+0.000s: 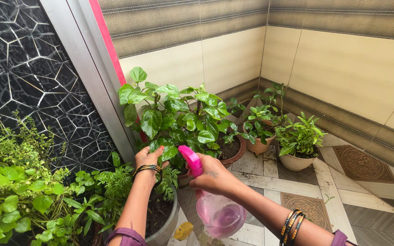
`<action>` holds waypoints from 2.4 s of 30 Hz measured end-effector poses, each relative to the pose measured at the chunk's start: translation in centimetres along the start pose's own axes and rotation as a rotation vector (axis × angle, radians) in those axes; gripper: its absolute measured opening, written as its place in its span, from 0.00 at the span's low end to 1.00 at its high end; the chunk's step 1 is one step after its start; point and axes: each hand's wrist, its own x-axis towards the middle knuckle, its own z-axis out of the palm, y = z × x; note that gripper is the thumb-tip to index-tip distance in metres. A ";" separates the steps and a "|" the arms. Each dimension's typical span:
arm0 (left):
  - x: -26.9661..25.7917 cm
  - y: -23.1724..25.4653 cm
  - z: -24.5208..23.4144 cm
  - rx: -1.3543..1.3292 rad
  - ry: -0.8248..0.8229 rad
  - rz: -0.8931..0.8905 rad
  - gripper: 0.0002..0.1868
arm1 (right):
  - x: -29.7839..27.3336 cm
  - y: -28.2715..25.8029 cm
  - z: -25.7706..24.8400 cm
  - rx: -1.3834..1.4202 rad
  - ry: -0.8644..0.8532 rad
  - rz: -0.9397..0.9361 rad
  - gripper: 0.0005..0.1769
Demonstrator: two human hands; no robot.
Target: The person sprays water on the foliage of several potted plants using a pink spray bottle, moving between different pots and lifting leaves by hand to reach all parts of the plants.
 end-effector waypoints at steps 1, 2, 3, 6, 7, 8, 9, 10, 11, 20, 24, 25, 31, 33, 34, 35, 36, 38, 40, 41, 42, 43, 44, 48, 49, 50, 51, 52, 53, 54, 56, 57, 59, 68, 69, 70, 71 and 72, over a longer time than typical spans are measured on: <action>-0.3 0.3 0.2 0.025 0.038 0.002 0.40 | -0.1 0.1 -0.3 -0.006 -0.010 0.010 0.23; -0.6 0.5 0.3 0.044 0.039 -0.004 0.41 | -0.2 0.2 -0.4 -0.012 -0.023 0.020 0.24; -0.9 0.7 0.4 0.064 0.041 -0.011 0.42 | -0.4 0.3 -0.4 -0.025 -0.006 -0.020 0.25; -1.7 1.0 0.4 0.107 0.024 -0.026 0.46 | -0.7 0.6 0.0 -0.062 0.009 -0.110 0.26; -1.9 1.1 0.2 0.119 0.014 -0.031 0.47 | -0.8 0.7 0.3 -0.080 -0.009 -0.113 0.25; -1.9 1.2 0.0 0.147 0.003 -0.010 0.47 | -0.8 0.6 0.5 -0.100 -0.022 -0.117 0.24; -2.1 0.9 -0.4 0.175 -0.008 0.011 0.46 | -0.9 0.5 0.9 -0.039 -0.028 -0.044 0.24; -2.2 0.6 -0.7 0.203 -0.020 0.029 0.46 | -1.3 0.5 1.3 0.022 -0.035 0.031 0.23; -2.0 0.4 -1.0 0.186 -0.025 0.026 0.44 | -1.6 0.6 1.7 0.083 -0.042 0.106 0.22; -1.1 -1.4 -5.5 0.438 0.025 0.179 0.35 | -2.9 1.8 3.3 0.008 -0.092 0.023 0.27; -3.9 -1.3 -8.0 0.609 -0.104 -0.025 0.40 | -3.1 2.8 4.4 -0.035 -0.120 0.024 0.22; -4.4 -1.2 -8.0 0.597 -0.125 -0.110 0.43 | -3.2 3.1 4.6 -0.039 -0.123 0.003 0.22; -3.7 -2.1 -7.3 0.101 -0.216 -0.142 0.32 | -3.2 2.8 5.2 -0.050 -0.093 -0.108 0.18; -2.5 -2.8 -6.9 0.000 -0.106 -0.124 0.28 | -3.5 1.9 5.2 -0.045 -0.096 -0.092 0.19; -1.9 -3.0 -6.7 -0.049 -0.053 -0.105 0.27 | -3.6 1.3 5.0 -0.042 -0.095 -0.083 0.21; -1.9 -3.5 -6.8 -0.065 -0.050 -0.098 0.26 | -3.8 0.7 4.8 -0.038 -0.094 -0.075 0.22; -1.7 -3.8 -6.9 -0.081 -0.047 -0.086 0.25 | -4.0 0.1 4.8 0.033 -0.111 -0.027 0.22; -1.1 -4.4 -6.8 -0.068 -0.025 -0.073 0.26 | -4.2 -1.0 4.7 0.175 -0.142 0.061 0.23; -0.7 -5.4 -6.9 -0.014 0.012 -0.066 0.27 | -4.4 -1.5 4.9 0.240 -0.096 0.005 0.22; -0.4 -5.7 -7.1 -0.030 -0.005 -0.070 0.26 | -4.4 -1.6 5.0 0.271 -0.072 -0.026 0.22; -0.1 -6.0 -7.4 -0.047 -0.020 -0.074 0.25 | -4.1 -1.7 5.1 0.222 -0.074 -0.011 0.20; 0.1 -6.2 -7.9 -0.063 -0.035 -0.079 0.23 | -3.9 -1.7 5.2 0.174 -0.076 0.003 0.19; 0.2 -6.4 -8.3 -0.069 -0.039 -0.077 0.23 | -3.8 -1.8 5.3 0.125 -0.078 0.019 0.18; 0.5 -6.6 -8.7 -0.108 -0.045 -0.086 0.22 | -3.9 -2.3 5.2 0.128 -0.113 0.029 0.20; 0.5 -6.5 -8.7 -0.121 -0.043 -0.093 0.22 | -4.1 -2.6 5.2 0.144 -0.122 0.036 0.21; 0.4 -6.6 -8.6 -0.125 -0.030 -0.097 0.21 | -4.4 -2.7 5.3 0.161 -0.135 0.046 0.22; 0.3 -6.6 -8.2 -0.130 -0.017 -0.100 0.21 | -4.5 -2.7 5.3 0.144 -0.125 0.054 0.22; 0.1 -6.6 -8.1 -0.133 -0.002 -0.102 0.20 | -4.5 -2.7 5.4 0.130 -0.116 0.060 0.22; -0.2 -6.7 -8.1 -0.122 -0.006 -0.099 0.20 | -4.4 -2.5 5.5 0.116 -0.108 0.065 0.23; -0.4 -6.7 -8.0 -0.110 -0.013 -0.094 0.19 | -4.2 -2.2 5.6 0.043 -0.078 0.018 0.22; -0.6 -6.3 -8.2 -0.107 -0.023 -0.093 0.19 | -3.7 -1.3 6.0 -0.102 -0.012 -0.075 0.21; -0.7 -6.2 -8.3 -0.116 -0.027 -0.098 0.19 | -3.5 -0.8 6.2 -0.109 -0.015 -0.042 0.21; -0.5 -6.1 -8.4 -0.114 -0.034 -0.095 0.20 | -3.3 0.0 6.4 -0.127 -0.021 0.035 0.21; -2.9 -4.2 -8.3 -0.003 0.030 -0.055 0.22 | -2.5 1.1 7.2 -0.142 -0.030 -0.033 0.19; -3.3 -3.7 -8.4 0.104 0.062 -0.035 0.21 | -2.5 1.2 7.5 -0.123 -0.057 0.020 0.18; -3.5 -3.2 -8.8 0.212 0.097 -0.013 0.21 | -2.5 1.2 7.8 -0.103 -0.084 0.071 0.18; -3.5 -2.9 -9.4 0.329 0.184 0.142 0.19 | -2.4 1.2 8.1 -0.084 -0.112 0.121 0.18; -3.2 -2.4 -10.2 0.445 0.272 0.302 0.17 | -2.3 1.0 8.8 -0.082 -0.079 0.055 0.19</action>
